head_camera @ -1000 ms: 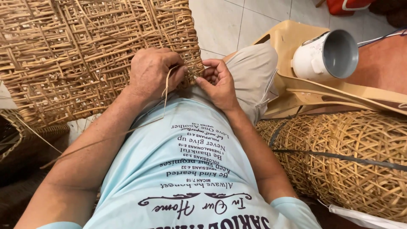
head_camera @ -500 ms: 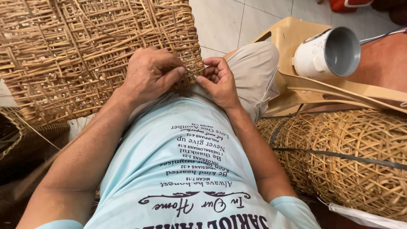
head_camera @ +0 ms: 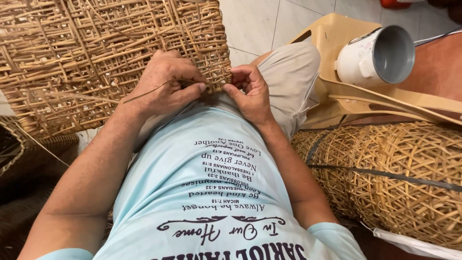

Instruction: The person is weaving a wicker panel by threading long, flexible strands through a frame, pulling them tight, and adjusting the weave.

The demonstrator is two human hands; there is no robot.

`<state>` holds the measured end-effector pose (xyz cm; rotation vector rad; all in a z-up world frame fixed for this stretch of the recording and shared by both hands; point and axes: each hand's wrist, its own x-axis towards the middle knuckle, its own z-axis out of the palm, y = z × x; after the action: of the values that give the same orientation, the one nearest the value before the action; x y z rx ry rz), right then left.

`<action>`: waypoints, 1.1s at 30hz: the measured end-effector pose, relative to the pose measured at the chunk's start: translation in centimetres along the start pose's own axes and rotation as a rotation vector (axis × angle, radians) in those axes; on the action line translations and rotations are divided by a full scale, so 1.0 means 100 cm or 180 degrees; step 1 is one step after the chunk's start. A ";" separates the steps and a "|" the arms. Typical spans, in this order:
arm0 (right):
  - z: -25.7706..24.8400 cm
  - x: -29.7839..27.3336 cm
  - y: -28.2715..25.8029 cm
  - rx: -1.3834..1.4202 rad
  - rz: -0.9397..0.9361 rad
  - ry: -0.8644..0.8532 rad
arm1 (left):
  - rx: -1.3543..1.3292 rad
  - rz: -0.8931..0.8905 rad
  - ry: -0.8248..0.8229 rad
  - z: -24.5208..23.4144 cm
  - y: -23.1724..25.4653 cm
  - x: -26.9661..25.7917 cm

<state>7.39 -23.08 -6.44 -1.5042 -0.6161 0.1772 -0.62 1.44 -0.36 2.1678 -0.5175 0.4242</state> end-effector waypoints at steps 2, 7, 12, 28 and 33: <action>0.001 0.000 0.001 0.0000 -0.0033 0.0021 | -0.0018 -0.0004 -0.0008 0.000 0.000 0.000; -0.003 0.001 0.005 0.0104 0.0023 0.0039 | -0.0852 -0.0297 0.0329 -0.007 0.001 0.008; 0.000 0.000 -0.016 -0.0130 0.0009 -0.0062 | -0.0949 -0.0656 0.0858 -0.024 0.030 0.002; -0.004 0.004 0.003 -0.0007 0.0131 0.0155 | 0.1979 0.0425 0.0238 0.039 0.001 -0.022; -0.003 0.004 0.004 -0.0016 0.0134 0.0190 | 0.1780 0.0838 0.0563 0.042 -0.007 -0.021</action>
<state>8.00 -23.12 -6.67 -1.5226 -0.5378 0.1626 -1.60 -1.10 -4.25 2.5620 -0.6426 0.9935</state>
